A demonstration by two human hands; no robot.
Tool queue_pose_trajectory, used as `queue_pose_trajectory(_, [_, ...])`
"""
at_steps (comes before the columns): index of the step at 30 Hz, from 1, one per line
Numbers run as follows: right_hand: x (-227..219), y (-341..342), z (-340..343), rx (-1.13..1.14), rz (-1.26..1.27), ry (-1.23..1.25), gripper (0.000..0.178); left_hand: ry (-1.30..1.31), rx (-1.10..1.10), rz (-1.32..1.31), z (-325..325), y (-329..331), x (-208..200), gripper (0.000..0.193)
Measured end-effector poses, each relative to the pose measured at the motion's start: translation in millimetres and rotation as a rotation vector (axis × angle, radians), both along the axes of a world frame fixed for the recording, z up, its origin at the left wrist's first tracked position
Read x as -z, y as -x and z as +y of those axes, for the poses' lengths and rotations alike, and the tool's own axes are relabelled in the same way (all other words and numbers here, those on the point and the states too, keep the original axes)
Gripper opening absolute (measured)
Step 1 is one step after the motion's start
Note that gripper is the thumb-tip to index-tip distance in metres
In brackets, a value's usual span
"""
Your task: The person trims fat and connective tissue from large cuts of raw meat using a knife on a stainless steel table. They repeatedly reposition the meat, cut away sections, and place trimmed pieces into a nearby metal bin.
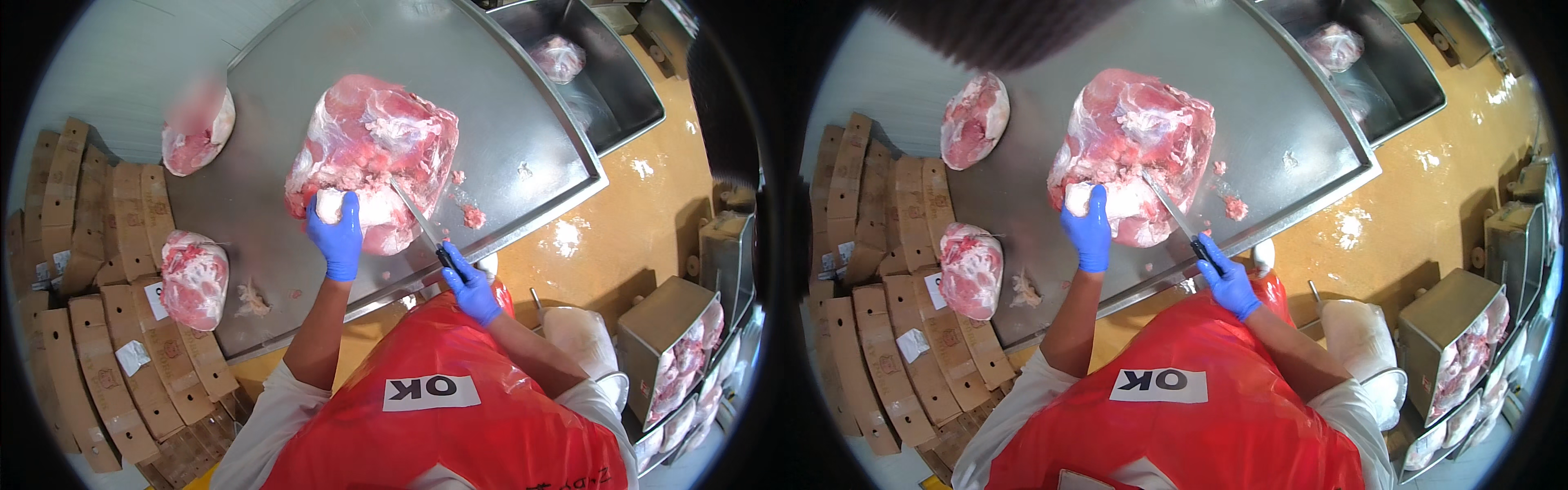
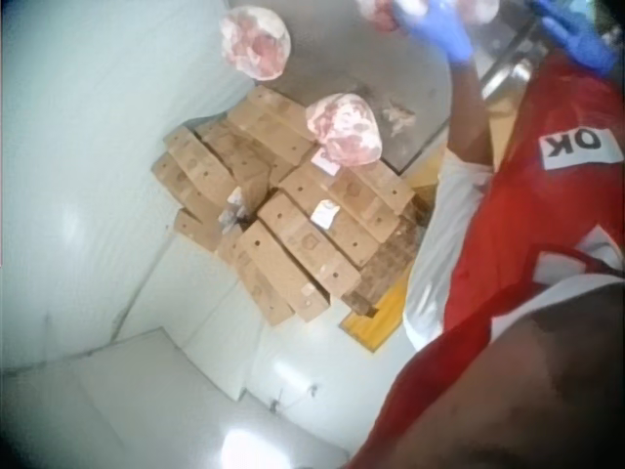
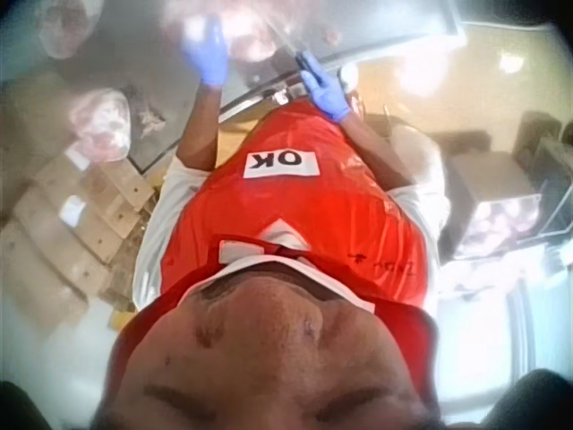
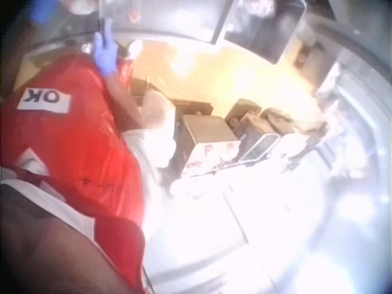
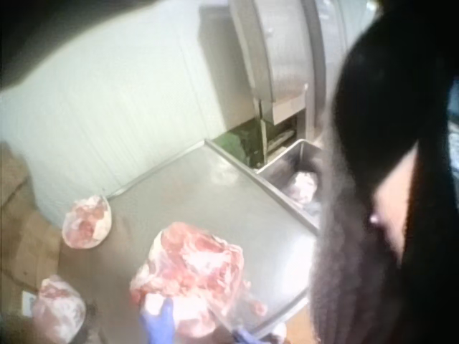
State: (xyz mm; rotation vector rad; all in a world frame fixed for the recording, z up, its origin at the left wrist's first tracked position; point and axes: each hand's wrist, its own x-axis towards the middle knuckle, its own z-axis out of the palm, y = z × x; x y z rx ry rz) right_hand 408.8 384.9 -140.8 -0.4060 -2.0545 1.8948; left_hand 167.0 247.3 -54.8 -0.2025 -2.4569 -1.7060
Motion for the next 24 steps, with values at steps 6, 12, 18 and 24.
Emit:
queue_pose_trajectory(6, [-72.5, -46.0, 84.4, -0.156, -0.221, -0.111, 0.049, -0.092, -0.012, -0.101, -10.6, 1.9, -7.7, 0.024])
queue_pose_trajectory(12, [-172.6, -6.0, 144.1, -0.357, -0.428, -0.392, 0.041, -0.006, 0.054, -0.082, -14.4, 1.3, -8.7, 0.021])
queue_pose_trajectory(18, [-254.7, 74.7, 180.1, -0.653, -0.678, -0.507, 0.04, 0.051, 0.121, 0.063, -18.2, 2.7, 3.7, 0.023])
queue_pose_trajectory(24, [-286.4, 135.5, 175.2, -0.697, -1.035, -0.33, 0.04, 0.195, 0.141, 0.148, -15.0, 2.8, -8.7, 0.025])
